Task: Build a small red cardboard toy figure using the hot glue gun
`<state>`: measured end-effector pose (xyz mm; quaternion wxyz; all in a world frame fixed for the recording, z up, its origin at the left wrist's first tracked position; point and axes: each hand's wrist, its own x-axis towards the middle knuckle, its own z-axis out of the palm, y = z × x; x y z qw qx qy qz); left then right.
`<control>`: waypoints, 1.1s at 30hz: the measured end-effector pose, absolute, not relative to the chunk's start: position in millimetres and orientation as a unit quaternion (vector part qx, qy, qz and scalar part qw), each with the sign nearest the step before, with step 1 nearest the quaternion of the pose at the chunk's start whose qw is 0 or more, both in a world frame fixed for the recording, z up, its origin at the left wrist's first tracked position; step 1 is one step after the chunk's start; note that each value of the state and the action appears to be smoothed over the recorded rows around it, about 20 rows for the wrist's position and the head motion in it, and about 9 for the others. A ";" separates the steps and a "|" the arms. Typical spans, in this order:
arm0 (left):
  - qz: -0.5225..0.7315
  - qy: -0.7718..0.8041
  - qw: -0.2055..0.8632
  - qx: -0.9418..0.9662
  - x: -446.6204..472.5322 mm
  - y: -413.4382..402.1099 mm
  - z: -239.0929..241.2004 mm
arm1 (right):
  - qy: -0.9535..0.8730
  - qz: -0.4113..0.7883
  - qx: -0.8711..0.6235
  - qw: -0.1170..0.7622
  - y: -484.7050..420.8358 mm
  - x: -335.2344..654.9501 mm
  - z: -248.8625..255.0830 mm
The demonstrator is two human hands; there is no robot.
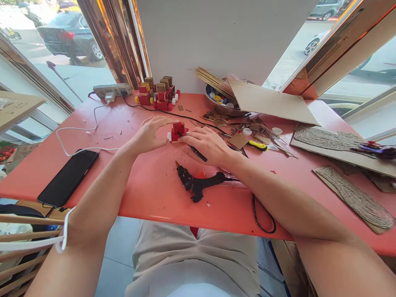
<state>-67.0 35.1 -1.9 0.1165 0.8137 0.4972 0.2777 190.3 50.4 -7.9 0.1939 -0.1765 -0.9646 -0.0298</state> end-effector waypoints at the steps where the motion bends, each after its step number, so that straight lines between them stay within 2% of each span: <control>1: 0.279 0.496 0.117 0.814 -67.2 35.4 -2.2 | -0.964 -0.029 -0.178 0.194 50.3 190.4 -7.8; 22: 0.293 0.482 0.135 0.815 -68.5 37.9 -3.3 | -0.965 -0.048 -0.193 0.169 49.7 193.8 -2.9; 33: 0.300 0.481 0.127 0.814 -70.0 39.3 -7.2 | -0.964 -0.034 -0.185 0.187 53.1 195.2 -4.4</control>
